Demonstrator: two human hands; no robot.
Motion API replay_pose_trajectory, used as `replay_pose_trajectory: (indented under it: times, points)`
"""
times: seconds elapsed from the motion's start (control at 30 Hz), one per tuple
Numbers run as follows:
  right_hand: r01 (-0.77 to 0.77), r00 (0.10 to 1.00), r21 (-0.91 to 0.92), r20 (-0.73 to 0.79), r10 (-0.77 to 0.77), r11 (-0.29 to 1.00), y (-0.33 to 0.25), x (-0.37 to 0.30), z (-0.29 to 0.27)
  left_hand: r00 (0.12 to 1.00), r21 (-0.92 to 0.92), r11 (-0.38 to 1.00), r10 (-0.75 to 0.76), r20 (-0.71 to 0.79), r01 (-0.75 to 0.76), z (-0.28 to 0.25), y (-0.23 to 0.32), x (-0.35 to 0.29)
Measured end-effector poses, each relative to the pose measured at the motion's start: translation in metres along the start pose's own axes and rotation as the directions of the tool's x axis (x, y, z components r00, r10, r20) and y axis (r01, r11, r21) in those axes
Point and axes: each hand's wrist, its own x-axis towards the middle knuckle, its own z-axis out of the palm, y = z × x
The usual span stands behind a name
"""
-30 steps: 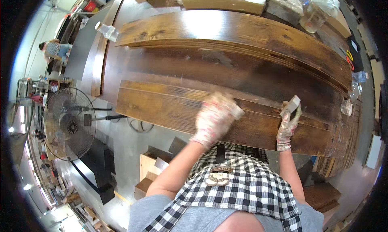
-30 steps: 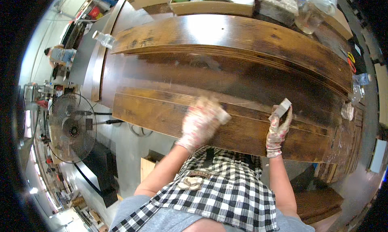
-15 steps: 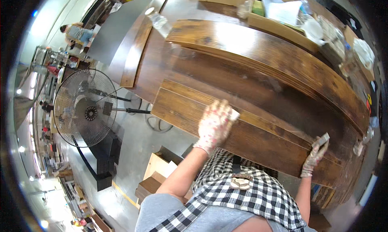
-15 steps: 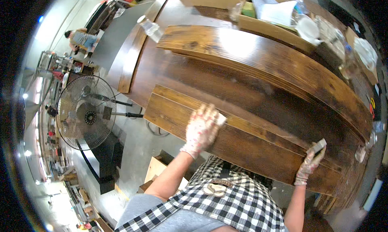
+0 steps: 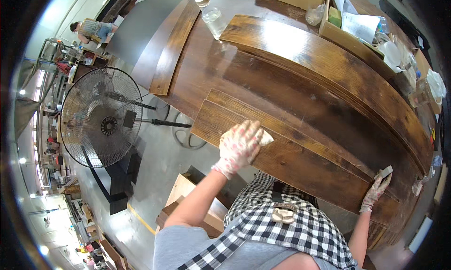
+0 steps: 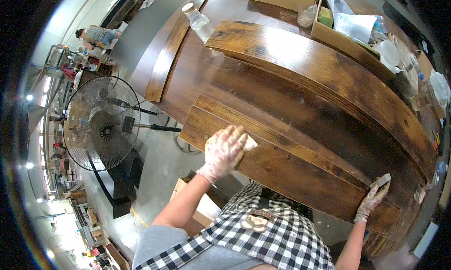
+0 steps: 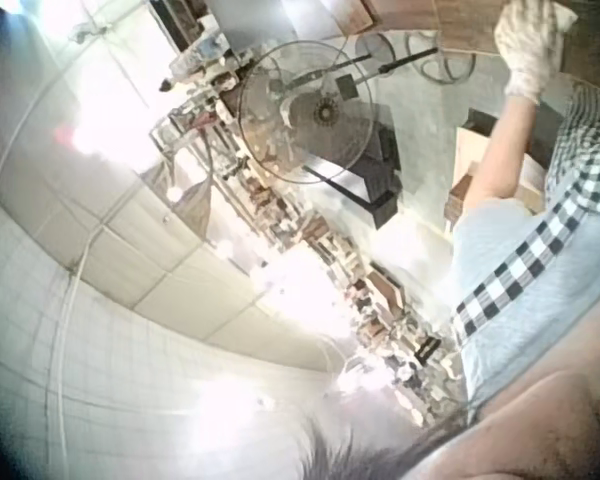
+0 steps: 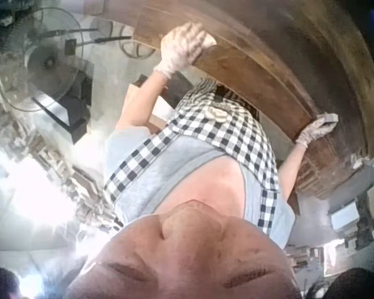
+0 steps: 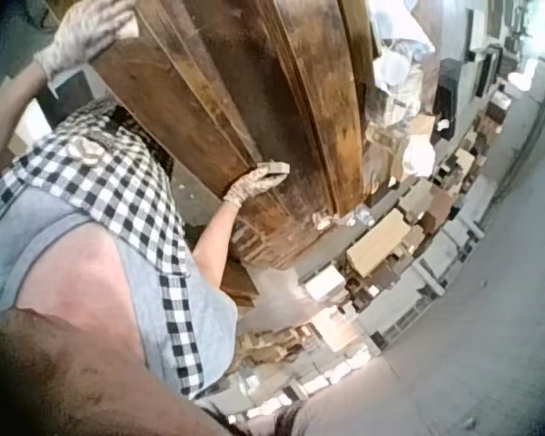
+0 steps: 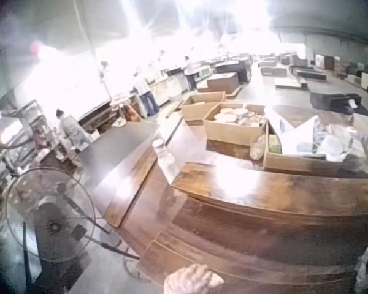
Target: The person rubs wooden planks using a sanding block and wipes them with a cloth. The person then scoops paste from a small container onto the sanding block using a stick and rubs the plank again.
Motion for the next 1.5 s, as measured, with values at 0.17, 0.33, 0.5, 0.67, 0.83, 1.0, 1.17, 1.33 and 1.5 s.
replay_pose_trajectory:
  times: [0.17, 0.33, 0.5, 0.67, 0.83, 1.0, 1.17, 1.33, 1.5]
  points:
    - [0.039, 0.999, 0.079, -0.007, -0.039, 0.996, 0.009, 0.006, 0.012, 0.939, 0.263, 0.911, -0.263, -0.221, 0.317, 0.001, -0.129, -0.017]
    - [0.012, 0.998, 0.072, -0.060, -0.008, 0.997, -0.009, -0.003, 0.015, 0.816, 0.062, 0.844, -0.492, -0.303, 0.532, 0.006, -0.137, -0.013]
    - [0.145, 0.978, 0.020, -0.156, -0.140, 0.989, 0.033, 0.007, 0.017, 0.852, 0.113, 0.901, -0.348, -0.391, 0.419, 0.006, -0.145, 0.001]
    - [0.010, 0.992, 0.237, -0.125, 0.021, 0.972, -0.001, 0.003, 0.025, 0.826, -0.327, 0.938, -0.270, -0.494, 0.111, 0.006, -0.071, 0.048]
    - [0.121, 0.979, -0.311, -0.121, -0.165, 0.943, -0.056, -0.008, 0.029, 0.900, -0.546, 0.751, 0.144, -0.413, -0.370, 0.018, 0.075, 0.108]
    - [0.376, 0.908, -0.454, 0.007, -0.419, 0.808, -0.100, -0.027, 0.033, 0.783, -0.418, 0.666, 0.569, -0.251, -0.617, -0.001, 0.193, 0.138]
    - [0.457, 0.889, -0.323, 0.195, -0.414, 0.828, -0.101, -0.031, 0.009, 0.785, -0.391, 0.739, 0.617, 0.065, -0.549, 0.006, 0.262, 0.155]
    - [0.525, 0.848, -0.160, 0.186, -0.497, 0.836, -0.070, -0.010, -0.038, 0.824, -0.394, 0.782, 0.558, 0.097, -0.483, 0.031, 0.306, 0.168]
    - [0.306, 0.920, -0.299, -0.152, -0.362, 0.904, -0.001, 0.035, -0.131, 0.958, -0.643, 0.711, 0.225, -0.175, -0.285, 0.066, 0.305, 0.167]
